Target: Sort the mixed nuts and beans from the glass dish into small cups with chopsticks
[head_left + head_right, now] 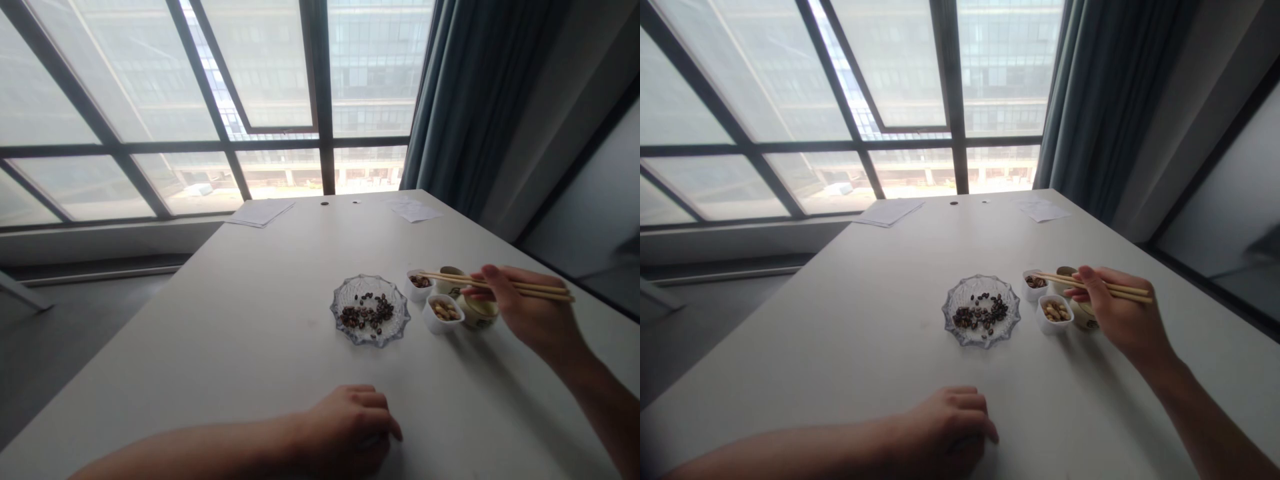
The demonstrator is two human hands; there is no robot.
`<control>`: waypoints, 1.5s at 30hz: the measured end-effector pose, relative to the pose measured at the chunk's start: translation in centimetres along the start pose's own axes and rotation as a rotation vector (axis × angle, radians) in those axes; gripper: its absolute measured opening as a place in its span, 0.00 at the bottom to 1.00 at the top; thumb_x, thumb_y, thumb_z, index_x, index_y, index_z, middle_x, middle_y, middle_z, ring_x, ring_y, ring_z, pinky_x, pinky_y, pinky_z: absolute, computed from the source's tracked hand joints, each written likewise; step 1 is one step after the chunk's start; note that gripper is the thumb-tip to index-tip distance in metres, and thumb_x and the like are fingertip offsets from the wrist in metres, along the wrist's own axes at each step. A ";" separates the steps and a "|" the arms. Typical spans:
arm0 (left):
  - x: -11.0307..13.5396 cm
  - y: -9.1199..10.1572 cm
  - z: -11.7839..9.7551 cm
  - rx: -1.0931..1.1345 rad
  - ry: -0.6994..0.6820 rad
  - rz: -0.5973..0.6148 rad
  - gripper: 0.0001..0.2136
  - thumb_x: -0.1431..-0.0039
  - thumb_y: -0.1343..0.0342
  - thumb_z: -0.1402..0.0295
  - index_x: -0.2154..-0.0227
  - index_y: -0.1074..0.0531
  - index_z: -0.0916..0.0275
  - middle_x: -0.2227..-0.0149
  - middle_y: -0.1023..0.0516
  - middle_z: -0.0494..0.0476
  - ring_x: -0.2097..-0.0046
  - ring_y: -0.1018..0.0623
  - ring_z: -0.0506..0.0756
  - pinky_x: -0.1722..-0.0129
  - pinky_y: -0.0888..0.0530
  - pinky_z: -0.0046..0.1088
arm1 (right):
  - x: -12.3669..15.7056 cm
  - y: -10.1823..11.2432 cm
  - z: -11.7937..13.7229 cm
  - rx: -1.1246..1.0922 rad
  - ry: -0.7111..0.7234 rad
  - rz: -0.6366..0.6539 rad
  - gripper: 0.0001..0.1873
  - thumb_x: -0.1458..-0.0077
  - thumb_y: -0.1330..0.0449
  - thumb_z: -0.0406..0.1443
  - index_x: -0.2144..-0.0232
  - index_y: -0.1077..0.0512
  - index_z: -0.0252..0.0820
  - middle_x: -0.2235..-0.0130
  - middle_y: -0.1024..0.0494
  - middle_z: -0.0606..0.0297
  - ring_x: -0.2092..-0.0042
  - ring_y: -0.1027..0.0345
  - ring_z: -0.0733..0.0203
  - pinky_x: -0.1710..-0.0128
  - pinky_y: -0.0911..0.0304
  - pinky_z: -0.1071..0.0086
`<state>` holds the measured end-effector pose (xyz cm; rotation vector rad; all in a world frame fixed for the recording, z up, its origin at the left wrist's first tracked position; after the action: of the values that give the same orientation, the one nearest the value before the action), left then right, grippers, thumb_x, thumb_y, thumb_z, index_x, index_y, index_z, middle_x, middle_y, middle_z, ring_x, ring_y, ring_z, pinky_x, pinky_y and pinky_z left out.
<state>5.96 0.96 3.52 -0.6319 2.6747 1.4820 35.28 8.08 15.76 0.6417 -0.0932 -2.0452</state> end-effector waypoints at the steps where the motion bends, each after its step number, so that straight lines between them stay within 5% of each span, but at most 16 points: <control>1: 0.0 0.1 -0.1 0.000 0.004 -0.002 0.12 0.37 0.40 0.77 0.53 0.22 0.59 0.61 0.18 0.56 0.59 0.17 0.55 0.51 0.21 0.26 | -0.1 -0.1 0.0 0.006 0.009 0.026 0.24 0.40 0.31 0.57 0.65 0.15 0.43 0.69 0.12 0.59 0.70 0.15 0.52 0.71 0.19 0.65; 5: 0.0 0.1 -0.1 -0.004 0.016 0.001 0.11 0.36 0.40 0.76 0.53 0.22 0.59 0.61 0.18 0.56 0.59 0.17 0.56 0.51 0.21 0.26 | 0.6 -1.6 1.4 -0.021 0.063 0.060 0.20 0.38 0.31 0.54 0.64 0.15 0.44 0.68 0.12 0.59 0.68 0.15 0.51 0.70 0.20 0.64; 12: 0.0 0.0 0.1 0.010 0.004 -0.008 0.10 0.37 0.40 0.75 0.54 0.22 0.59 0.62 0.18 0.55 0.60 0.18 0.56 0.54 0.20 0.26 | 4.5 -11.4 4.9 -0.058 0.278 0.628 0.21 0.30 0.38 0.49 0.69 0.16 0.44 0.66 0.14 0.59 0.65 0.20 0.57 0.64 0.25 0.65; 19: -0.1 -0.5 0.3 -0.005 -0.004 0.015 0.09 0.34 0.40 0.74 0.53 0.23 0.59 0.61 0.17 0.55 0.60 0.18 0.56 0.54 0.21 0.27 | 4.3 -14.6 2.8 -0.084 0.189 0.630 0.23 0.29 0.39 0.50 0.70 0.16 0.44 0.69 0.14 0.60 0.67 0.20 0.57 0.65 0.27 0.66; 25: -0.1 -0.6 0.5 -0.004 0.000 0.025 0.10 0.36 0.39 0.75 0.53 0.22 0.59 0.61 0.18 0.56 0.60 0.17 0.56 0.54 0.21 0.27 | 3.5 -13.0 1.4 -0.221 0.046 0.483 0.24 0.34 0.35 0.56 0.67 0.15 0.43 0.67 0.12 0.57 0.67 0.15 0.52 0.65 0.19 0.63; 33: 0.1 -0.2 0.0 -0.008 0.008 0.022 0.11 0.37 0.40 0.76 0.53 0.22 0.59 0.60 0.17 0.56 0.59 0.17 0.56 0.52 0.20 0.27 | 0.7 0.0 1.4 -0.002 0.003 -0.073 0.19 0.39 0.31 0.54 0.65 0.14 0.46 0.69 0.12 0.58 0.69 0.14 0.46 0.67 0.15 0.58; 35: 0.0 -0.1 0.0 -0.016 0.007 0.027 0.11 0.36 0.40 0.75 0.53 0.22 0.59 0.61 0.17 0.56 0.59 0.17 0.56 0.52 0.20 0.27 | 0.2 1.5 0.7 0.029 -0.019 -0.108 0.19 0.38 0.32 0.55 0.67 0.15 0.47 0.70 0.12 0.58 0.70 0.14 0.46 0.67 0.16 0.58; 40: -0.1 0.1 -0.1 -0.016 0.007 0.022 0.11 0.35 0.41 0.75 0.52 0.23 0.58 0.61 0.17 0.56 0.60 0.17 0.56 0.52 0.20 0.27 | 0.2 0.1 0.1 -0.031 -0.021 0.048 0.23 0.38 0.31 0.56 0.65 0.16 0.42 0.69 0.12 0.54 0.69 0.15 0.47 0.68 0.18 0.62; 45: -0.1 0.0 0.2 -0.003 -0.001 0.004 0.11 0.37 0.41 0.75 0.53 0.23 0.58 0.61 0.17 0.56 0.61 0.18 0.56 0.54 0.20 0.27 | 3.1 -6.6 2.7 -0.133 0.108 0.415 0.18 0.34 0.33 0.51 0.63 0.14 0.44 0.64 0.12 0.57 0.64 0.16 0.52 0.64 0.21 0.64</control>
<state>6.03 1.12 3.46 -0.6267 2.6754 1.4868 27.65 8.61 14.74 0.5922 -0.0234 -1.6006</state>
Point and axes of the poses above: each hand's wrist, its own x-axis away from the middle knuckle, its own y-axis out of the back of the hand, z = x × y, the point moved 8 cm from there along -x, towards the middle knuckle
